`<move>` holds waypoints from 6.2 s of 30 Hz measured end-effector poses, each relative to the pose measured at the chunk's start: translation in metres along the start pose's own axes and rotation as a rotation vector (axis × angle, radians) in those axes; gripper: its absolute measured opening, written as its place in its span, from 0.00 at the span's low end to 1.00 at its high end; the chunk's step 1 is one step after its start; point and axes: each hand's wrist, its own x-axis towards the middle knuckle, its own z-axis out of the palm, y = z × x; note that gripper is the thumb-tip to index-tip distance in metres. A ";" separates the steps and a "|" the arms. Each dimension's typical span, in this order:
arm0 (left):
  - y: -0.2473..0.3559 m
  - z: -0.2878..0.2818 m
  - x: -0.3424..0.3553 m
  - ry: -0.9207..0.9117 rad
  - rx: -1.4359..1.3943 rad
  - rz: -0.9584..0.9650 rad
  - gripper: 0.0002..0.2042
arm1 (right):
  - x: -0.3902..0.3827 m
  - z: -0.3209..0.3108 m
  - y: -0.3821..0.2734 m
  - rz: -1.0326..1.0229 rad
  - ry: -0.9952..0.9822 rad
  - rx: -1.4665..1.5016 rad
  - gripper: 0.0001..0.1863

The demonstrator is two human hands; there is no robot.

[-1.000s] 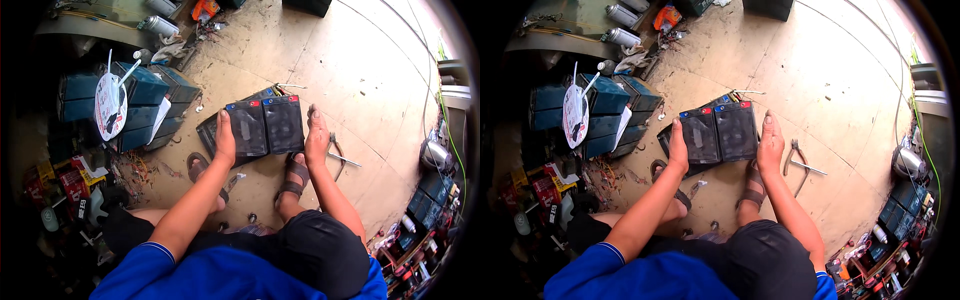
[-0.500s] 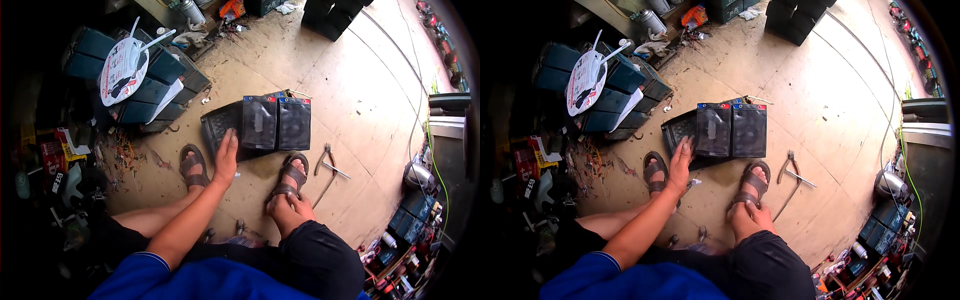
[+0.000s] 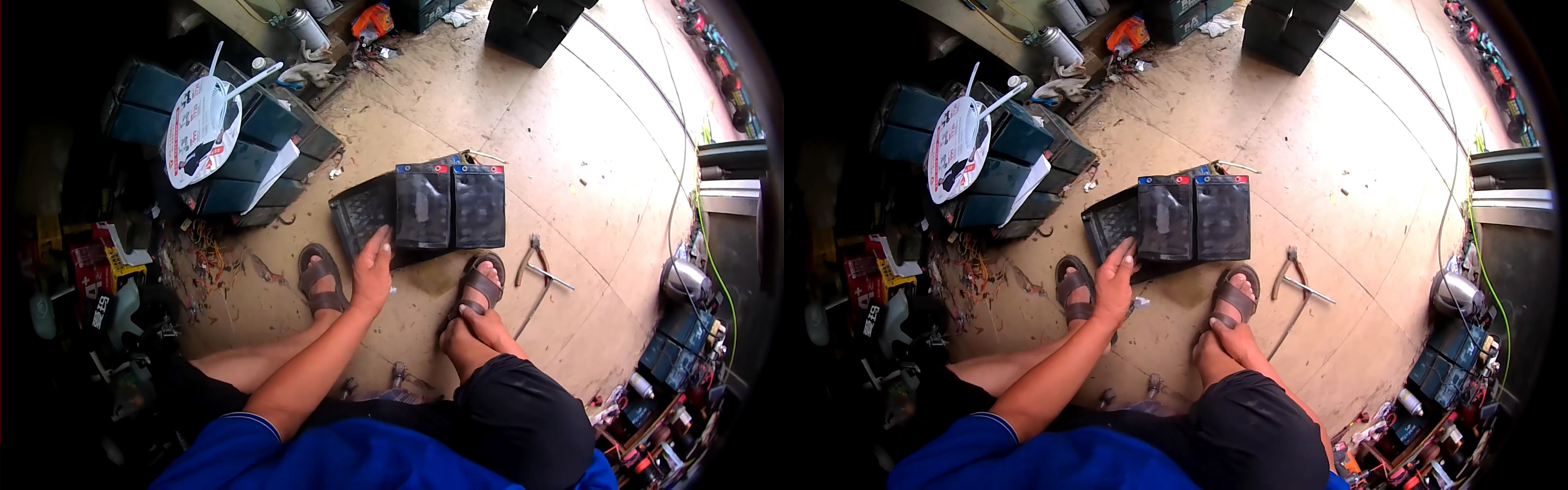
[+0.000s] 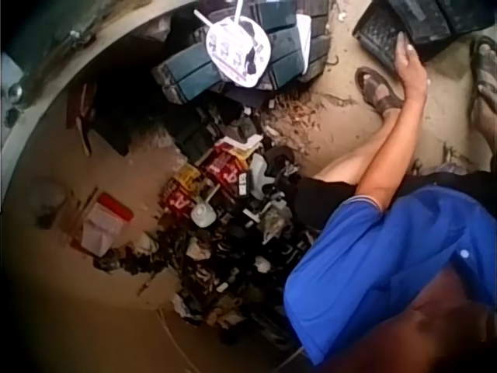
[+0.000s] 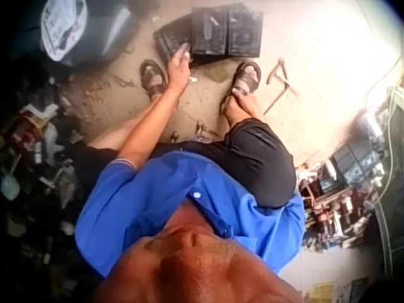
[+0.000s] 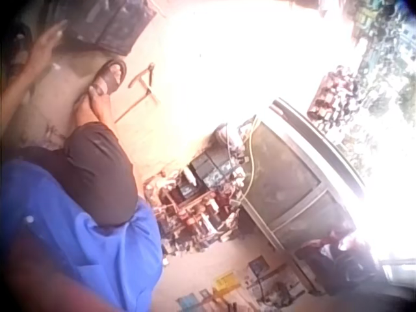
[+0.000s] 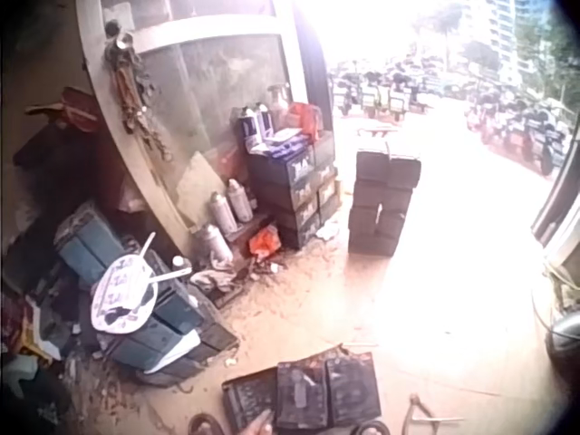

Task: The person uses a T-handle wrench and a screwdriver to work on a set of batteries, connecting wires and placing the batteries into a battery box.

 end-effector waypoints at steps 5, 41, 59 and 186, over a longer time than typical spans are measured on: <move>0.002 0.001 0.007 0.004 0.005 -0.022 0.26 | -0.007 -0.001 -0.009 0.006 -0.003 0.031 0.35; 0.009 0.005 0.024 -0.064 -0.383 -0.292 0.34 | 0.020 0.003 0.019 -0.025 -0.027 0.047 0.31; 0.046 0.026 0.095 -0.183 -0.080 -0.384 0.42 | 0.044 -0.048 -0.143 -0.754 0.276 0.585 0.36; 0.149 0.167 0.389 -0.163 0.020 -0.576 0.29 | 0.201 -0.200 -0.361 -0.357 -0.060 1.234 0.23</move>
